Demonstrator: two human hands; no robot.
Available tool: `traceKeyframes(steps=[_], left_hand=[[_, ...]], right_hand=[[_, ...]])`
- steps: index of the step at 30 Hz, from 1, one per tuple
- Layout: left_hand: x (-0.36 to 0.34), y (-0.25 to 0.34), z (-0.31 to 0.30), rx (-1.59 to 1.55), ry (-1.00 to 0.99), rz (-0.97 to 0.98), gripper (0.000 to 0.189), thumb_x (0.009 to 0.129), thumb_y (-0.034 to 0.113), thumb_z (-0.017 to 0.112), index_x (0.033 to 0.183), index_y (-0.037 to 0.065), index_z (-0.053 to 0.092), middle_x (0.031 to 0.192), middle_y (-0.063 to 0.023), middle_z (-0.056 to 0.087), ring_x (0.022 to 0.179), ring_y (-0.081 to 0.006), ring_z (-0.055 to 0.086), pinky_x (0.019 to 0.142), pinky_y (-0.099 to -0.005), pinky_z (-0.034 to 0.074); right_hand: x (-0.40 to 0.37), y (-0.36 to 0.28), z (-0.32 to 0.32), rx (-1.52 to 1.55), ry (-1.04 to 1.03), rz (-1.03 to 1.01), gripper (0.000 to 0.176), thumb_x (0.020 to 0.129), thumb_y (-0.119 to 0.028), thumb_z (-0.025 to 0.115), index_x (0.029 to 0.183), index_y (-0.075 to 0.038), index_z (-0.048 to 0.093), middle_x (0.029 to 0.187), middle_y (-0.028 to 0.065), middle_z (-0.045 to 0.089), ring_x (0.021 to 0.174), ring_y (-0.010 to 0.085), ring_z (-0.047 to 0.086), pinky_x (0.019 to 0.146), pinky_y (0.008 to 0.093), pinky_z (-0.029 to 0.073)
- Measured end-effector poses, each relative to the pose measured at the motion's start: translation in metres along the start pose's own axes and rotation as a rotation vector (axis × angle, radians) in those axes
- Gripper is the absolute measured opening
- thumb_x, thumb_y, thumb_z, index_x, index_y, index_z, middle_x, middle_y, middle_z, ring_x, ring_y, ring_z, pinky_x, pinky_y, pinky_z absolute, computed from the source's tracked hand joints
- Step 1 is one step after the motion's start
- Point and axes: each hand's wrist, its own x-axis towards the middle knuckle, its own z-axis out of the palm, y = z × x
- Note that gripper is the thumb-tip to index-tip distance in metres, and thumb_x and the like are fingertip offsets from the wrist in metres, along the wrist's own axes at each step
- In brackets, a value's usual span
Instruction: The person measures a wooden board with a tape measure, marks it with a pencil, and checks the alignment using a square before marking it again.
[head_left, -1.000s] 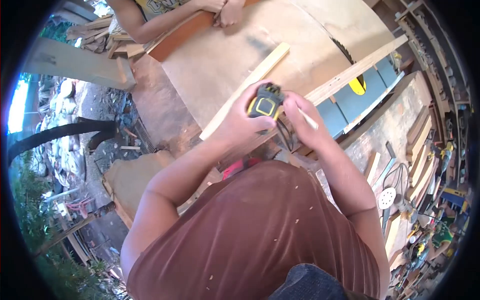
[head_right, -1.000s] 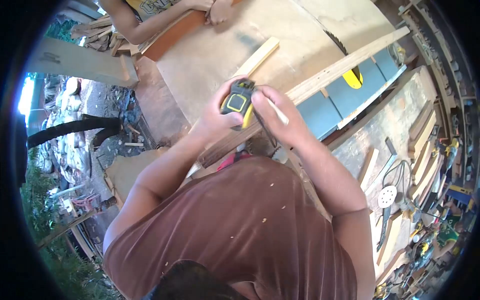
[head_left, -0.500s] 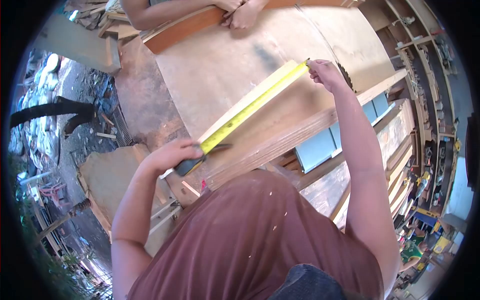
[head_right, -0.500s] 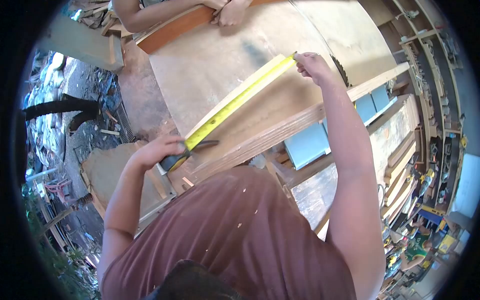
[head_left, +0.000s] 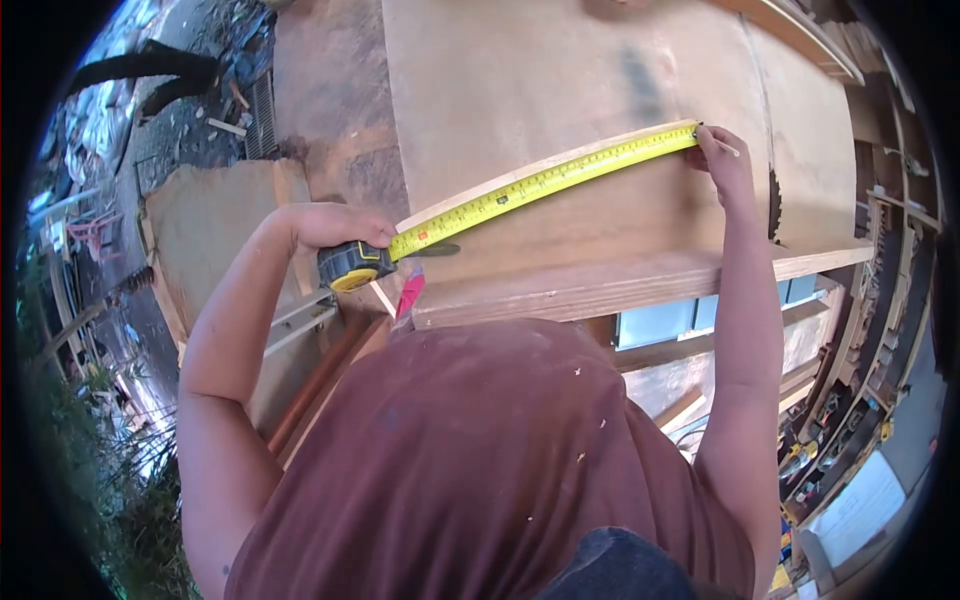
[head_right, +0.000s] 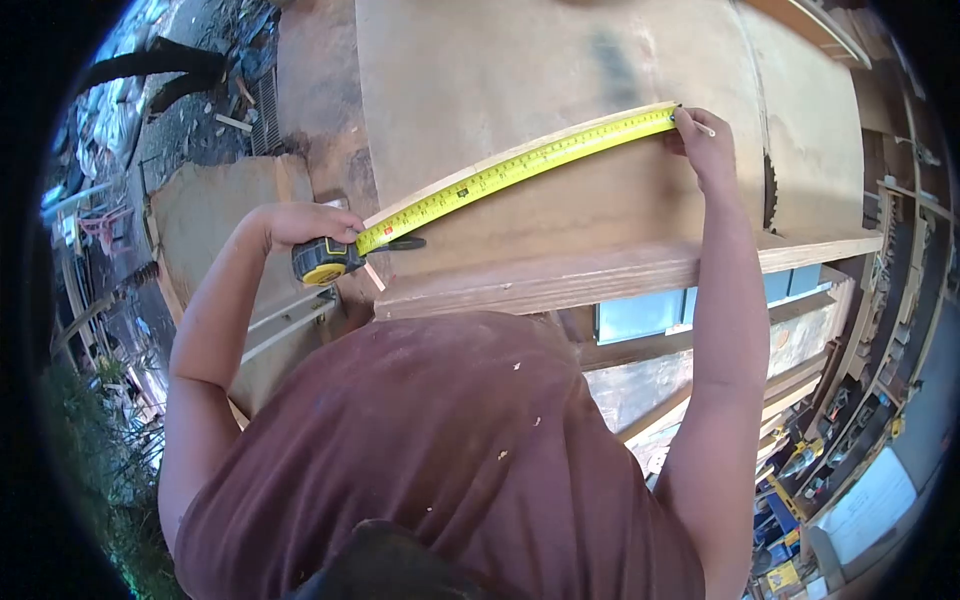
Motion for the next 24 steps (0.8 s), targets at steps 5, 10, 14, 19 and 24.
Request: traceKeyframes(steps=[5, 10, 14, 19, 24], left_hand=[[0.011, 0.013, 0.0, 0.096, -0.016, -0.156, 0.05, 0.098, 0.045, 0.057, 0.122, 0.002, 0.064, 0.106, -0.0048, 0.068, 0.095, -0.0131, 0.062, 0.088, -0.0309, 0.049], [0.015, 0.041, 0.006, 0.522, 0.112, -0.189, 0.051, 0.096, 0.049, 0.059, 0.099, 0.0, 0.07, 0.087, -0.0084, 0.068, 0.08, -0.0143, 0.06, 0.074, -0.0337, 0.048], [0.011, 0.041, 0.005, 0.653, 0.231, -0.096, 0.05, 0.095, 0.048, 0.058, 0.088, 0.0, 0.069, 0.074, -0.0134, 0.065, 0.069, -0.0178, 0.057, 0.069, -0.0366, 0.047], [0.0, 0.041, 0.021, 0.696, 0.427, -0.037, 0.046, 0.098, 0.042, 0.055, 0.091, -0.001, 0.068, 0.078, -0.0198, 0.065, 0.072, -0.0267, 0.061, 0.072, -0.0403, 0.048], [-0.003, 0.034, 0.034, 0.671, 0.535, 0.081, 0.045, 0.102, 0.038, 0.05, 0.09, -0.004, 0.064, 0.076, -0.0191, 0.063, 0.071, -0.0245, 0.06, 0.07, -0.0406, 0.047]], right_hand=[[-0.005, -0.003, 0.001, 0.033, -0.005, 0.004, 0.028, 0.097, -0.022, 0.061, 0.105, 0.004, 0.069, 0.085, 0.0092, 0.07, 0.07, 0.0148, 0.067, 0.064, 0.0288, 0.057], [-0.005, -0.002, 0.0, 0.021, -0.005, 0.0, 0.028, 0.098, -0.023, 0.06, 0.105, 0.003, 0.069, 0.081, 0.0074, 0.068, 0.067, 0.0129, 0.064, 0.063, 0.0277, 0.054], [-0.005, 0.001, -0.001, -0.073, 0.007, -0.017, 0.029, 0.098, -0.025, 0.06, 0.104, 0.001, 0.07, 0.079, 0.0058, 0.068, 0.066, 0.0121, 0.062, 0.061, 0.0281, 0.051], [0.005, 0.01, 0.004, -0.306, 0.138, -0.345, 0.031, 0.099, -0.028, 0.06, 0.107, 0.0, 0.069, 0.08, 0.0099, 0.069, 0.069, 0.0171, 0.063, 0.066, 0.0338, 0.051], [0.014, 0.009, 0.012, -0.443, 0.191, -0.477, 0.032, 0.1, -0.027, 0.056, 0.11, 0.002, 0.067, 0.093, 0.0207, 0.07, 0.086, 0.0321, 0.068, 0.077, 0.0392, 0.051]])
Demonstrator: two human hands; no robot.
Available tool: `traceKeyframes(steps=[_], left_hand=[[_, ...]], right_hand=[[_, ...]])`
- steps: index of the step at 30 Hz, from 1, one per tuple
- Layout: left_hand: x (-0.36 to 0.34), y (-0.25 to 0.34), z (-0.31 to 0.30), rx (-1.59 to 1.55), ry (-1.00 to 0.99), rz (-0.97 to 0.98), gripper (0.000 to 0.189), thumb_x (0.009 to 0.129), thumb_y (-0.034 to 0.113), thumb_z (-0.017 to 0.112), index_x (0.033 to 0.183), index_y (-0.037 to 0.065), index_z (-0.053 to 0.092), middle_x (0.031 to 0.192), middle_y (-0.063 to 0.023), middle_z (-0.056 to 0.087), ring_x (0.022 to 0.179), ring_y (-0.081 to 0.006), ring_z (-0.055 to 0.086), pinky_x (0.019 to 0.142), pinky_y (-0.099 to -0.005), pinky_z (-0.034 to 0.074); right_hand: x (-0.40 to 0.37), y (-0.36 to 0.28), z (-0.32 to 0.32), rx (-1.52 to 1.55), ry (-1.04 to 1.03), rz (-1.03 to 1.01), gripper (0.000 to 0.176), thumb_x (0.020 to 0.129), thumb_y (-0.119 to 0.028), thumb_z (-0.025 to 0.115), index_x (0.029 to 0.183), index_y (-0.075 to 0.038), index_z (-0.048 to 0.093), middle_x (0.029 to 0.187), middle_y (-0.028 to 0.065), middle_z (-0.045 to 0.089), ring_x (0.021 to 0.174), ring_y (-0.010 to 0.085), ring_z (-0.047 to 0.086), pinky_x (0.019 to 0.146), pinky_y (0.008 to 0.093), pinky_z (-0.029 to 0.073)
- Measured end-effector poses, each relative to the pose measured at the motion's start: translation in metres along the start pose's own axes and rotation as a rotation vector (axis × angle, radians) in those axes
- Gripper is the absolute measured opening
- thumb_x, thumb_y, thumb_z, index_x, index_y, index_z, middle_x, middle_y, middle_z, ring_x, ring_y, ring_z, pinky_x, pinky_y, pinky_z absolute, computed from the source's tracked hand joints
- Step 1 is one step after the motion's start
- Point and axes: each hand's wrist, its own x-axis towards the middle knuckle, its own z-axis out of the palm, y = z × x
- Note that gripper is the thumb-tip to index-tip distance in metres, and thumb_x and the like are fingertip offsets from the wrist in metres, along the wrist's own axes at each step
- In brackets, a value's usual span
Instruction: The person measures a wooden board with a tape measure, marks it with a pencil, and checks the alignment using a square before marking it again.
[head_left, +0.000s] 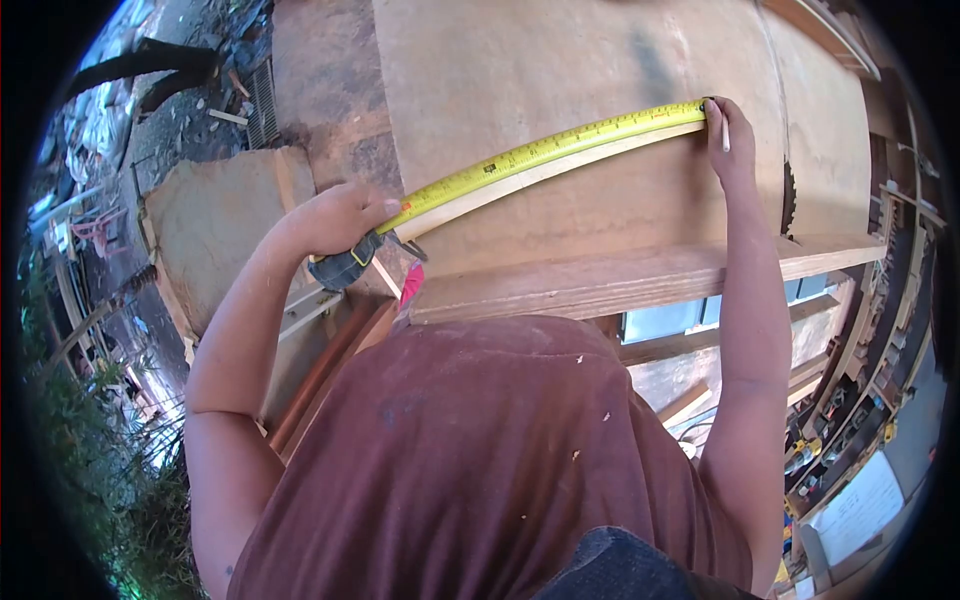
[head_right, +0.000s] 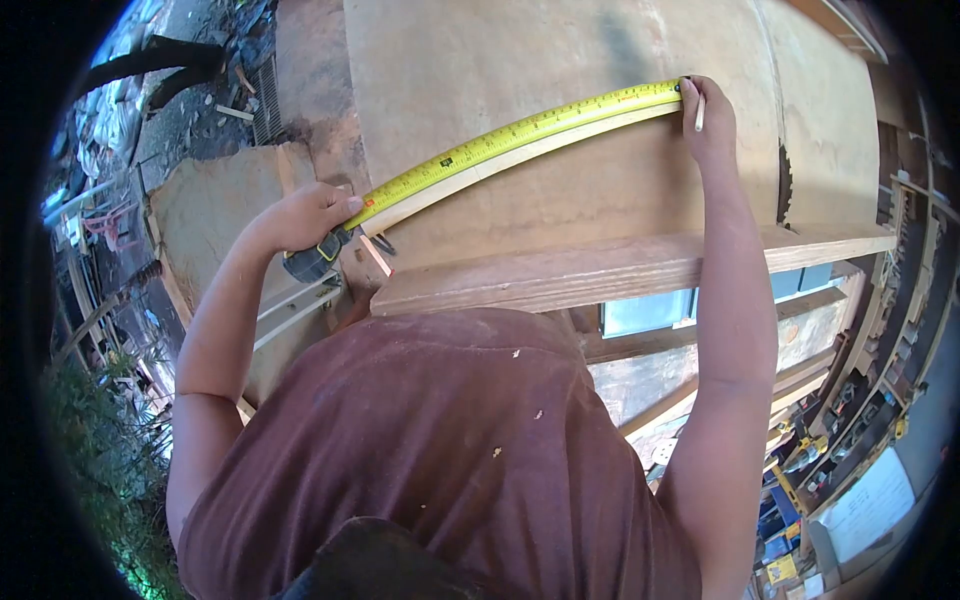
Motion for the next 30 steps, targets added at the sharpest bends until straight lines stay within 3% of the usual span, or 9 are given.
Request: traceKeyframes(steps=[2, 6, 13, 15, 25, 30], left_hand=[[-0.006, 0.007, 0.001, -0.016, -0.019, -0.068, 0.043, 0.1, 0.039, 0.051, 0.096, 0.001, 0.069, 0.089, -0.0249, 0.068, 0.088, -0.0408, 0.066, 0.079, -0.0485, 0.049], [-0.01, 0.002, 0.013, 0.013, 0.047, -0.031, 0.042, 0.099, 0.039, 0.052, 0.095, 0.0, 0.069, 0.088, -0.0257, 0.067, 0.087, -0.0418, 0.065, 0.08, -0.0483, 0.049], [-0.017, 0.014, 0.027, 0.05, 0.122, -0.142, 0.037, 0.099, 0.031, 0.054, 0.096, -0.003, 0.068, 0.089, -0.0272, 0.066, 0.089, -0.0418, 0.064, 0.08, -0.0477, 0.048], [-0.02, 0.017, 0.03, 0.036, 0.118, -0.147, 0.037, 0.099, 0.03, 0.054, 0.095, -0.003, 0.069, 0.09, -0.0272, 0.066, 0.09, -0.0417, 0.064, 0.081, -0.0478, 0.048], [-0.024, 0.013, 0.034, 0.046, 0.152, -0.073, 0.033, 0.095, 0.031, 0.057, 0.093, 0.001, 0.071, 0.087, -0.0258, 0.066, 0.087, -0.0429, 0.062, 0.077, -0.0491, 0.048], [-0.025, 0.011, 0.045, 0.087, 0.222, -0.096, 0.031, 0.095, 0.03, 0.058, 0.093, 0.002, 0.071, 0.087, -0.024, 0.066, 0.087, -0.0419, 0.063, 0.077, -0.0488, 0.049]], right_hand=[[0.0, 0.001, 0.003, 0.004, 0.004, 0.018, 0.033, 0.101, -0.028, 0.055, 0.11, 0.001, 0.067, 0.094, 0.0213, 0.07, 0.087, 0.034, 0.068, 0.078, 0.04, 0.051], [-0.002, 0.0, 0.005, 0.026, -0.002, 0.047, 0.033, 0.101, -0.031, 0.053, 0.11, -0.002, 0.068, 0.096, 0.0214, 0.07, 0.089, 0.036, 0.068, 0.079, 0.0411, 0.051], [-0.004, 0.003, 0.011, 0.033, 0.052, 0.027, 0.033, 0.101, -0.031, 0.054, 0.11, -0.003, 0.068, 0.096, 0.0218, 0.069, 0.09, 0.0363, 0.068, 0.08, 0.0413, 0.051], [-0.005, 0.002, 0.011, -0.009, 0.044, 0.045, 0.038, 0.103, -0.034, 0.052, 0.111, 0.0, 0.068, 0.094, 0.0194, 0.07, 0.087, 0.0273, 0.067, 0.081, 0.0362, 0.05], [-0.007, -0.004, 0.009, -0.024, 0.045, 0.066, 0.037, 0.102, -0.034, 0.053, 0.11, -0.001, 0.069, 0.092, 0.0186, 0.07, 0.085, 0.0266, 0.067, 0.079, 0.0364, 0.05], [-0.008, -0.005, 0.007, 0.045, 0.06, 0.076, 0.038, 0.101, -0.035, 0.055, 0.107, -0.001, 0.07, 0.081, 0.0138, 0.068, 0.074, 0.0198, 0.062, 0.072, 0.0341, 0.049]])
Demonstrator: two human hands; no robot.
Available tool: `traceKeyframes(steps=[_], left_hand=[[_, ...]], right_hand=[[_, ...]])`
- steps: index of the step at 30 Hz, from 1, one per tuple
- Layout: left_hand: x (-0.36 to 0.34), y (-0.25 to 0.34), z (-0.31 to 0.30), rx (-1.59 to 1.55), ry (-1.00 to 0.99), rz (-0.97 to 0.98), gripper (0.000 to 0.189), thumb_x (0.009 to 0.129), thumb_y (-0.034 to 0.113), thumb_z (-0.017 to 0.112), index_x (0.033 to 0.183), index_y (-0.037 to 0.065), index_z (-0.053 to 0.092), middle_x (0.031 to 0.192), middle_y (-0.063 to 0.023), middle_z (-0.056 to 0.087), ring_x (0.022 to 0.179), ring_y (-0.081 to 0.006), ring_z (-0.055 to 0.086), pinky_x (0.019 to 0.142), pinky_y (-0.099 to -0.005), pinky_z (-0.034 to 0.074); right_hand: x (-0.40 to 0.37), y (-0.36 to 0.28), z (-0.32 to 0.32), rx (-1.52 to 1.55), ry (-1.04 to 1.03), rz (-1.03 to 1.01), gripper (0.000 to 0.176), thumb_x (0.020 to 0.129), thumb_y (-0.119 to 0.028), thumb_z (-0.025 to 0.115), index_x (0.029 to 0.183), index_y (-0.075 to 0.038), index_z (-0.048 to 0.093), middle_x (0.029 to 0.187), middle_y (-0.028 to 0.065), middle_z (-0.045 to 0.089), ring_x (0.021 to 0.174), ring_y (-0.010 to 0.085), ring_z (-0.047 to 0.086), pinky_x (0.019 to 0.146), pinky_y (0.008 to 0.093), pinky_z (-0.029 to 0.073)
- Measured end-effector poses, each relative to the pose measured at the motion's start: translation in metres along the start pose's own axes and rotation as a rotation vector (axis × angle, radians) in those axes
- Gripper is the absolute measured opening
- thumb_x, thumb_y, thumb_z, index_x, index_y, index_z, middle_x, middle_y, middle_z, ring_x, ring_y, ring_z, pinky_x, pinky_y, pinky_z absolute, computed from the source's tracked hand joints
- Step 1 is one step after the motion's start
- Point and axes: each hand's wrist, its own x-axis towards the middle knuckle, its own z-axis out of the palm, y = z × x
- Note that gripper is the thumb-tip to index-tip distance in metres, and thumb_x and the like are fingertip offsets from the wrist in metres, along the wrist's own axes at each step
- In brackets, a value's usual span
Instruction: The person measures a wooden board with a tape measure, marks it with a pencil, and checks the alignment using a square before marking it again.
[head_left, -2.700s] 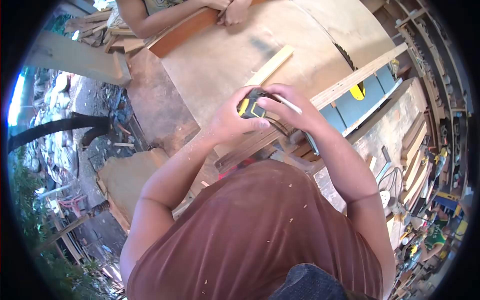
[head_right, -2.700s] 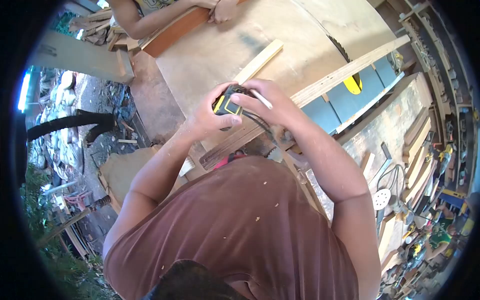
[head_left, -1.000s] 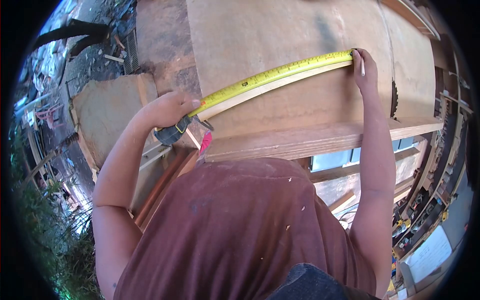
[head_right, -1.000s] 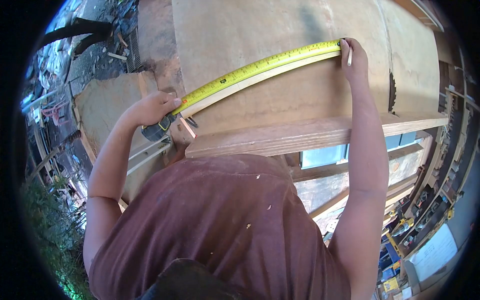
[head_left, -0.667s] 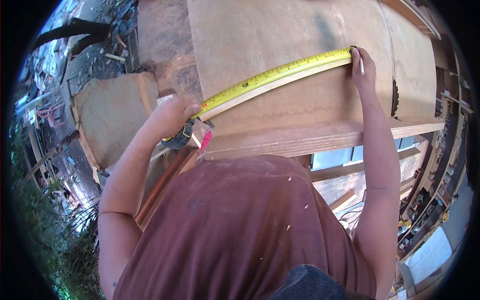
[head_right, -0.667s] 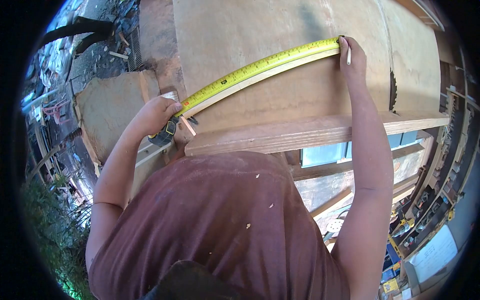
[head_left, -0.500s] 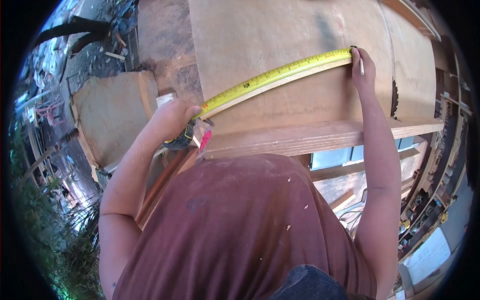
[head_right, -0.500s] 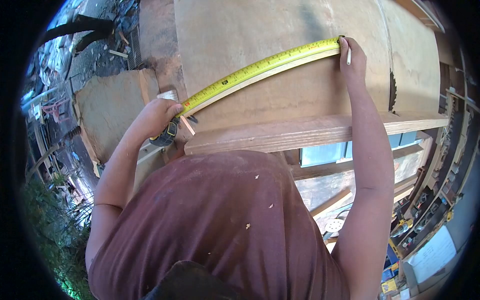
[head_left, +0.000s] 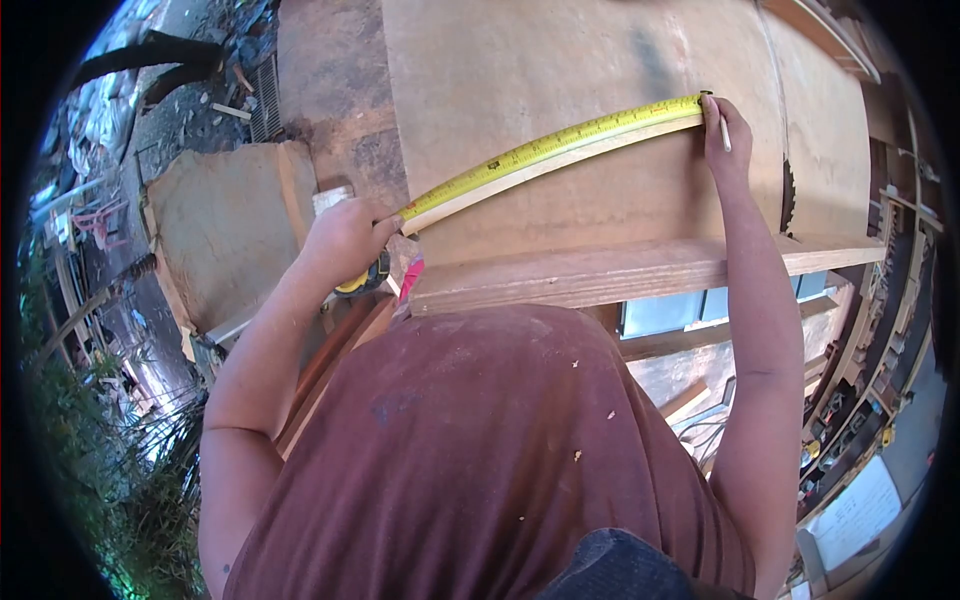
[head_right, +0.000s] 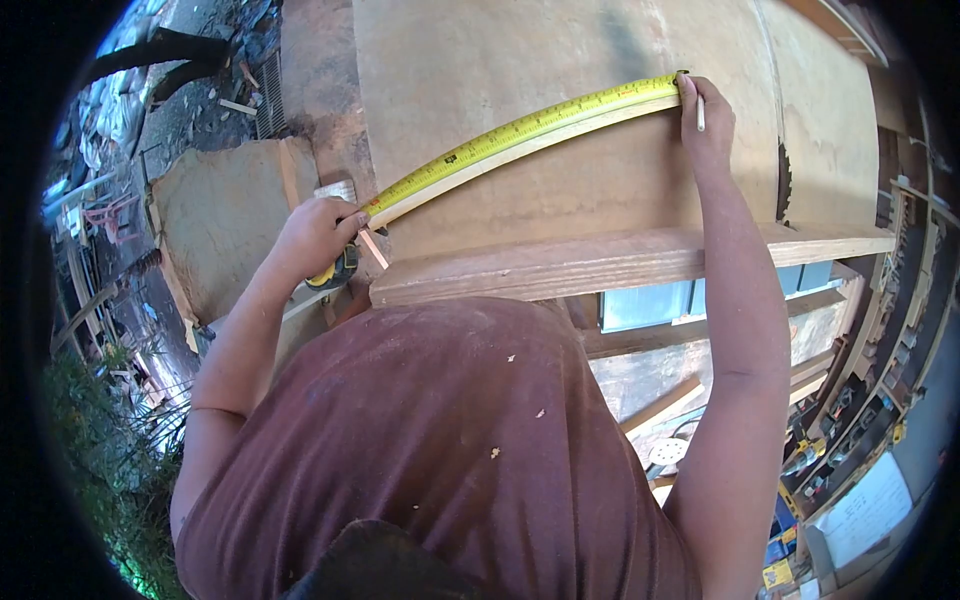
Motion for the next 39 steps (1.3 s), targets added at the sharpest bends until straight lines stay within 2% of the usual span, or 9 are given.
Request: traceKeyframes(steps=[7, 9, 13, 15, 18, 24, 26, 35, 39], left_hand=[[-0.009, 0.007, 0.01, 0.083, 0.108, -0.044, 0.027, 0.093, 0.028, 0.057, 0.094, 0.006, 0.073, 0.092, -0.0189, 0.067, 0.091, -0.0382, 0.063, 0.082, -0.0475, 0.049], [-0.009, 0.009, 0.012, 0.095, 0.152, -0.042, 0.026, 0.093, 0.028, 0.057, 0.094, 0.007, 0.073, 0.094, -0.0174, 0.067, 0.093, -0.0369, 0.063, 0.083, -0.0467, 0.049], [-0.011, 0.006, 0.015, 0.145, 0.197, -0.033, 0.024, 0.092, 0.025, 0.057, 0.097, 0.008, 0.074, 0.095, -0.0145, 0.068, 0.095, -0.0354, 0.063, 0.085, -0.0455, 0.049], [-0.013, 0.007, 0.017, 0.161, 0.202, -0.024, 0.024, 0.092, 0.025, 0.057, 0.097, 0.008, 0.074, 0.095, -0.0143, 0.068, 0.095, -0.0356, 0.063, 0.085, -0.0456, 0.049], [-0.015, 0.006, 0.019, 0.191, 0.217, -0.012, 0.022, 0.092, 0.026, 0.055, 0.094, 0.01, 0.072, 0.098, -0.0128, 0.067, 0.096, -0.0345, 0.064, 0.083, -0.0463, 0.052], [-0.017, 0.007, 0.026, 0.202, 0.303, -0.003, 0.022, 0.09, 0.022, 0.059, 0.099, 0.009, 0.074, 0.095, -0.013, 0.067, 0.095, -0.0343, 0.062, 0.085, -0.0444, 0.05], [-0.017, 0.006, 0.028, 0.227, 0.336, -0.008, 0.021, 0.092, 0.024, 0.056, 0.095, 0.011, 0.072, 0.101, -0.0105, 0.067, 0.099, -0.0329, 0.063, 0.086, -0.0439, 0.053], [-0.018, 0.012, 0.025, 0.229, 0.304, -0.034, 0.022, 0.091, 0.023, 0.06, 0.101, 0.008, 0.073, 0.097, -0.013, 0.067, 0.097, -0.0339, 0.062, 0.086, -0.0443, 0.05], [-0.019, 0.007, 0.028, 0.239, 0.309, -0.048, 0.02, 0.092, 0.023, 0.057, 0.095, 0.01, 0.071, 0.1, -0.0105, 0.066, 0.102, -0.0323, 0.063, 0.086, -0.0438, 0.053]], right_hand=[[0.0, 0.008, -0.003, 0.076, -0.022, 0.04, 0.034, 0.1, -0.032, 0.06, 0.106, -0.001, 0.071, 0.077, 0.0059, 0.067, 0.071, 0.0116, 0.059, 0.067, 0.0274, 0.046], [0.002, 0.005, -0.006, 0.202, -0.111, 0.131, 0.03, 0.099, -0.028, 0.063, 0.107, 0.0, 0.071, 0.08, 0.0021, 0.066, 0.073, 0.008, 0.057, 0.067, 0.0246, 0.046], [0.002, 0.009, -0.004, 0.331, -0.099, 0.083, 0.028, 0.098, -0.025, 0.064, 0.109, 0.0, 0.071, 0.086, 0.0005, 0.066, 0.076, 0.0066, 0.056, 0.07, 0.0238, 0.047], [0.002, 0.008, -0.007, 0.442, -0.176, 0.212, 0.026, 0.099, -0.024, 0.064, 0.113, -0.003, 0.07, 0.09, -0.0005, 0.066, 0.079, 0.006, 0.056, 0.072, 0.023, 0.048], [0.003, 0.013, -0.007, 0.479, -0.209, 0.198, 0.026, 0.099, -0.024, 0.064, 0.116, -0.005, 0.069, 0.091, -0.0018, 0.065, 0.079, 0.006, 0.056, 0.073, 0.0225, 0.048], [0.004, 0.008, -0.007, 0.506, -0.23, 0.23, 0.026, 0.1, -0.025, 0.062, 0.118, -0.006, 0.067, 0.091, -0.0026, 0.064, 0.077, 0.0051, 0.055, 0.071, 0.0214, 0.047], [0.004, 0.005, -0.01, 0.5, -0.243, 0.231, 0.026, 0.1, -0.025, 0.062, 0.118, -0.007, 0.067, 0.089, -0.0033, 0.062, 0.076, 0.0046, 0.053, 0.068, 0.021, 0.045], [0.006, -0.001, -0.009, 0.426, -0.244, 0.231, 0.025, 0.1, -0.027, 0.06, 0.117, -0.009, 0.067, 0.08, -0.0065, 0.057, 0.068, 0.0021, 0.048, 0.057, 0.0194, 0.038], [0.005, -0.004, -0.008, 0.461, -0.244, 0.218, 0.025, 0.1, -0.027, 0.061, 0.117, -0.009, 0.067, 0.079, -0.0064, 0.056, 0.068, 0.002, 0.047, 0.056, 0.0188, 0.037]])
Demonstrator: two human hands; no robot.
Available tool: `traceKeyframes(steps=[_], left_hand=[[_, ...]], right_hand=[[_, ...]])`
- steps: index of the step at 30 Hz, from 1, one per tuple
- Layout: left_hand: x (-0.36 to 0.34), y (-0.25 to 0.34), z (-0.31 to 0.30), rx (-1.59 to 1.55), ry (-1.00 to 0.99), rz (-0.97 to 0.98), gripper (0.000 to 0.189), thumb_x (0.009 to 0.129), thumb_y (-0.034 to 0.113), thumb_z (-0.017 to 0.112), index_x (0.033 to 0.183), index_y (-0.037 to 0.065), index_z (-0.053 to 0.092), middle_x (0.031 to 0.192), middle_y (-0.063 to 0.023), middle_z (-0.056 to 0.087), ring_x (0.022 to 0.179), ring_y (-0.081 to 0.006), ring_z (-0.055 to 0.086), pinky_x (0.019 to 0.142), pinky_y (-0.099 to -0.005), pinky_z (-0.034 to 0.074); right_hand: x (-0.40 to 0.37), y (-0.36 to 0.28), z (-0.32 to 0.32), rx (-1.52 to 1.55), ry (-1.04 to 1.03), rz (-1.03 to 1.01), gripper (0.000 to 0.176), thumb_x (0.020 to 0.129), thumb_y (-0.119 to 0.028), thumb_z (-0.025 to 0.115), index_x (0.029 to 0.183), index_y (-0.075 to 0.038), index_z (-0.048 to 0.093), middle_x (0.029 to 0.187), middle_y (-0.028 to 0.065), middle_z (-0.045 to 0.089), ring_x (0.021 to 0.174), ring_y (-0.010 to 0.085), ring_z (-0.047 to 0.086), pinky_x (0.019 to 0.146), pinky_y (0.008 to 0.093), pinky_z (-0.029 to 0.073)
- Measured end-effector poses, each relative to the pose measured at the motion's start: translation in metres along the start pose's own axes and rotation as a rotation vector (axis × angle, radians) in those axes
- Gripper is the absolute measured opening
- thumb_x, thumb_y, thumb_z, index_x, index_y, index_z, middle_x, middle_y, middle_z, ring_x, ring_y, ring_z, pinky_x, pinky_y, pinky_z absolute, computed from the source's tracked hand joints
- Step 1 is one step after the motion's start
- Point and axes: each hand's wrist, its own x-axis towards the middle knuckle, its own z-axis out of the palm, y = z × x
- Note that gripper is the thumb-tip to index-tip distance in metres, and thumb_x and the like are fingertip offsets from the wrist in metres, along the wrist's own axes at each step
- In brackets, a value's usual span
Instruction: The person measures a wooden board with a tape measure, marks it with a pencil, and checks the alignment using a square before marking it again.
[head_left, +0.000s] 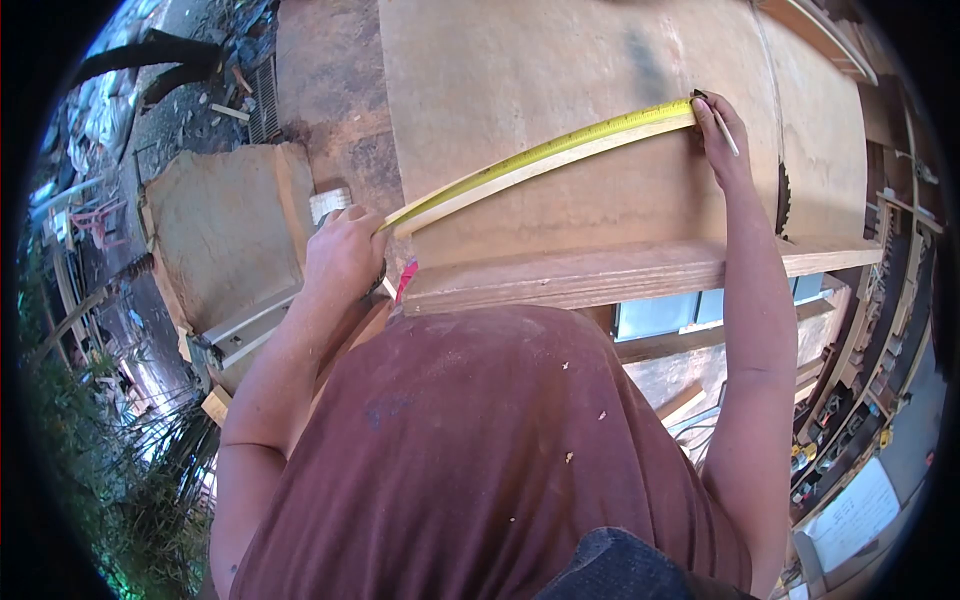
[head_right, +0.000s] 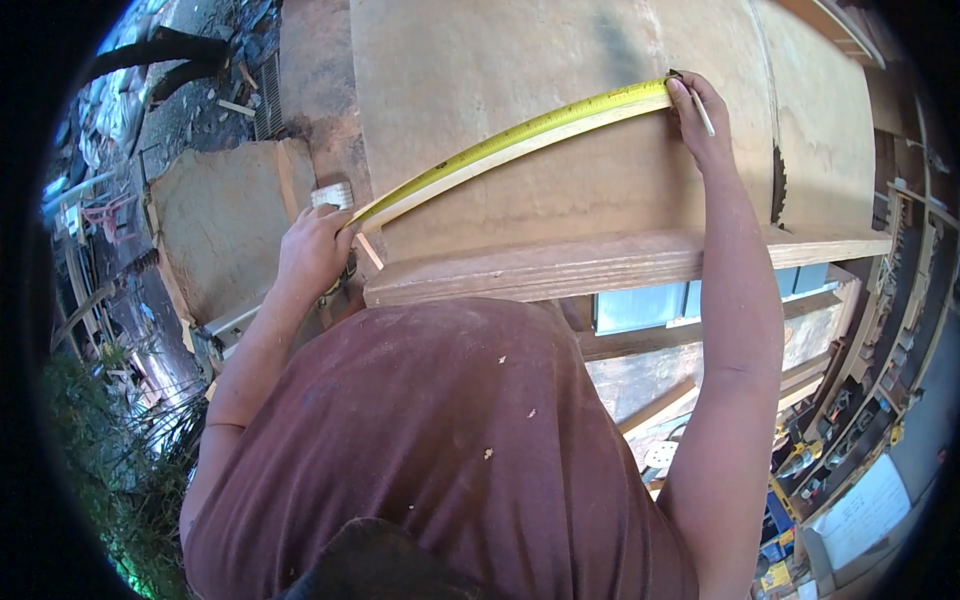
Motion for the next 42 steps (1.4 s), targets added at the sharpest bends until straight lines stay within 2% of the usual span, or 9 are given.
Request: traceKeyframes(steps=[6, 8, 21, 24, 26, 30, 33, 36, 42], left_hand=[[-0.001, -0.003, 0.002, -0.014, 0.049, 0.039, 0.019, 0.091, 0.023, 0.058, 0.093, 0.01, 0.071, 0.097, -0.0106, 0.066, 0.099, -0.032, 0.063, 0.085, -0.0442, 0.053], [0.0, -0.003, 0.0, -0.02, 0.007, 0.029, 0.021, 0.09, 0.021, 0.059, 0.099, 0.008, 0.073, 0.095, -0.013, 0.067, 0.096, -0.0331, 0.062, 0.085, -0.0437, 0.05], [0.002, -0.005, -0.005, -0.024, -0.031, 0.041, 0.023, 0.091, 0.022, 0.059, 0.099, 0.007, 0.074, 0.093, -0.0131, 0.068, 0.094, -0.0336, 0.063, 0.085, -0.0436, 0.05], [0.004, -0.007, -0.01, -0.08, -0.054, 0.07, 0.021, 0.092, 0.023, 0.056, 0.098, 0.01, 0.072, 0.1, -0.0121, 0.069, 0.098, -0.033, 0.064, 0.087, -0.0451, 0.051], [0.005, -0.009, -0.007, -0.126, -0.03, 0.09, 0.023, 0.091, 0.022, 0.058, 0.098, 0.006, 0.073, 0.093, -0.0155, 0.067, 0.094, -0.0347, 0.062, 0.084, -0.0445, 0.049], [0.009, -0.005, -0.007, -0.119, -0.049, 0.074, 0.022, 0.092, 0.023, 0.057, 0.097, 0.009, 0.073, 0.093, -0.0144, 0.069, 0.095, -0.0338, 0.064, 0.086, -0.0444, 0.05], [0.006, -0.007, -0.01, -0.082, -0.033, 0.067, 0.022, 0.093, 0.024, 0.057, 0.094, 0.008, 0.072, 0.089, -0.0148, 0.068, 0.092, -0.0351, 0.063, 0.083, -0.0455, 0.05], [0.008, -0.004, -0.014, -0.053, -0.079, 0.063, 0.022, 0.093, 0.024, 0.056, 0.09, 0.007, 0.071, 0.086, -0.0158, 0.067, 0.089, -0.0366, 0.063, 0.081, -0.0467, 0.049], [0.009, -0.004, -0.015, -0.059, -0.116, 0.052, 0.024, 0.093, 0.024, 0.056, 0.092, 0.005, 0.07, 0.09, -0.0177, 0.066, 0.093, -0.0366, 0.062, 0.083, -0.046, 0.048]], right_hand=[[0.0, -0.001, -0.001, -0.003, -0.007, 0.003, 0.025, 0.099, -0.027, 0.062, 0.117, -0.009, 0.067, 0.079, -0.0061, 0.057, 0.069, 0.0026, 0.049, 0.057, 0.0191, 0.038], [0.0, -0.001, -0.002, -0.019, -0.014, 0.012, 0.026, 0.099, -0.027, 0.063, 0.117, -0.009, 0.067, 0.08, -0.0058, 0.058, 0.07, 0.003, 0.05, 0.058, 0.0195, 0.04], [0.001, 0.001, -0.011, -0.01, -0.079, 0.04, 0.029, 0.097, -0.027, 0.065, 0.121, -0.009, 0.067, 0.091, -0.0028, 0.065, 0.08, 0.0049, 0.057, 0.068, 0.0207, 0.046], [0.002, 0.007, -0.012, 0.007, -0.056, -0.031, 0.03, 0.097, -0.027, 0.066, 0.12, -0.008, 0.067, 0.094, -0.0013, 0.066, 0.083, 0.0062, 0.059, 0.071, 0.0216, 0.049], [-0.002, 0.001, -0.016, -0.007, -0.058, 0.013, 0.032, 0.096, -0.028, 0.066, 0.12, -0.007, 0.067, 0.095, 0.0002, 0.067, 0.081, 0.0084, 0.061, 0.071, 0.0244, 0.051], [0.002, 0.005, -0.021, 0.045, -0.102, 0.036, 0.032, 0.095, -0.027, 0.067, 0.119, -0.006, 0.066, 0.095, 0.0015, 0.067, 0.084, 0.0094, 0.061, 0.074, 0.0248, 0.052], [0.003, 0.005, -0.017, 0.066, -0.13, 0.013, 0.031, 0.094, -0.026, 0.068, 0.117, -0.004, 0.067, 0.097, 0.0042, 0.068, 0.084, 0.011, 0.064, 0.075, 0.0254, 0.053], [0.003, 0.005, -0.021, 0.148, -0.146, 0.061, 0.029, 0.096, -0.023, 0.067, 0.118, -0.004, 0.065, 0.106, 0.005, 0.067, 0.094, 0.0123, 0.064, 0.085, 0.0279, 0.055], [0.003, 0.006, -0.023, 0.234, -0.134, 0.098, 0.027, 0.095, -0.015, 0.064, 0.118, -0.001, 0.064, 0.109, 0.0076, 0.067, 0.094, 0.0148, 0.065, 0.085, 0.0268, 0.057]])
